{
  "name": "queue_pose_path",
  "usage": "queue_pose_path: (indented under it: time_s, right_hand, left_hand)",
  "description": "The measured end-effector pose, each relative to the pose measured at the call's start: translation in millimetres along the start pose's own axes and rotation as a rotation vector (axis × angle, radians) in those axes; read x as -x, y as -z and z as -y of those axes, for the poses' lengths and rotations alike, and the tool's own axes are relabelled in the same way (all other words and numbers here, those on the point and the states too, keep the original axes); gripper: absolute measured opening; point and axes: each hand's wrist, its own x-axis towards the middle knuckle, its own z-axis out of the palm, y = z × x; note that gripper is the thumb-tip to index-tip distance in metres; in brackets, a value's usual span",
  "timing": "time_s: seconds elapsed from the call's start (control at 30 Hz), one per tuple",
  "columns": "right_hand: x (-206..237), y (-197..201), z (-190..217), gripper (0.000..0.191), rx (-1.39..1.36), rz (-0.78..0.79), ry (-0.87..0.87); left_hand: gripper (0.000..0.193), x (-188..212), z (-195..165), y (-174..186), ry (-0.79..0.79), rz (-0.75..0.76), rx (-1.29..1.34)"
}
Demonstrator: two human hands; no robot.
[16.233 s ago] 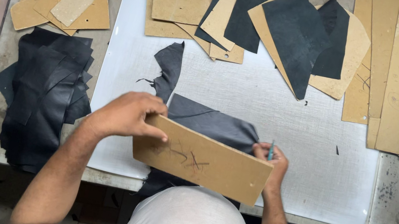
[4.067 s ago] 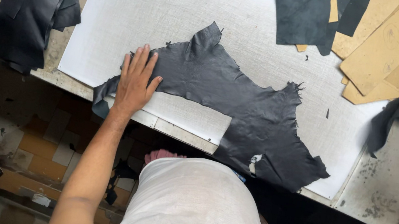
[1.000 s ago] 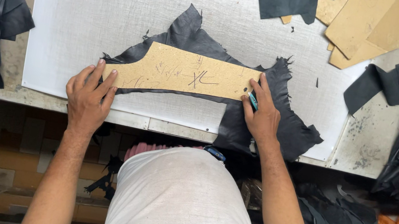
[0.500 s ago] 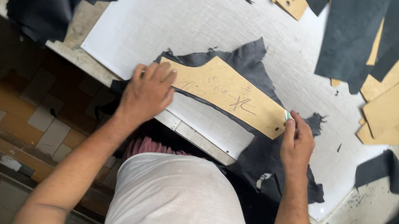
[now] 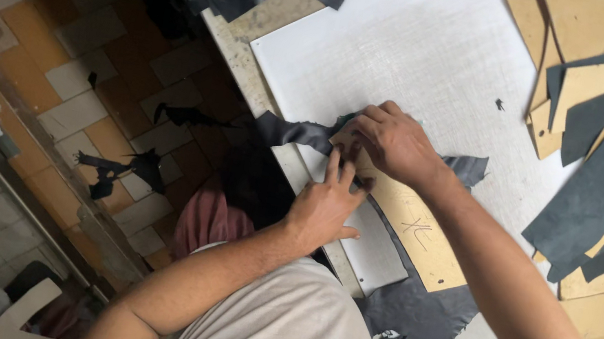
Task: The person places cardboard templates onto black leather pieces, traces the outlines with a pen, and cuts the leather using a utility knife. The cut leather pieces are stacked on the table while the process repeats with new templates and leather sections.
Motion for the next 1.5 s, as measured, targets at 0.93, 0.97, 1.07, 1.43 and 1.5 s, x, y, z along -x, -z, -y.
queue_pose_path:
  time_s: [0.93,0.97,1.07,1.43,1.5]
  right_hand:
    - [33,-38,12,0.034,0.011,-0.332,-0.348]
    - [43,-39,12,0.038,0.025,-0.294,-0.361]
    - [82,-40,-10,0.046,0.096,-0.192,-0.307]
    - [128,16,-113,0.033,0.176,-0.164,-0.059]
    - [137,0,-83,0.027,-0.075,-0.293,-0.231]
  left_hand:
    - [0.101,-16,-6,10,0.051,0.077,-0.036]
    - [0.096,-17,-7,11,0.049,0.085,-0.045]
    - [0.094,-19,-8,15,0.065,0.079,-0.043]
    - [0.073,-26,-21,-8,0.015,-0.058,-0.135]
    - [0.067,-32,-28,-18,-0.034,-0.159,-0.268]
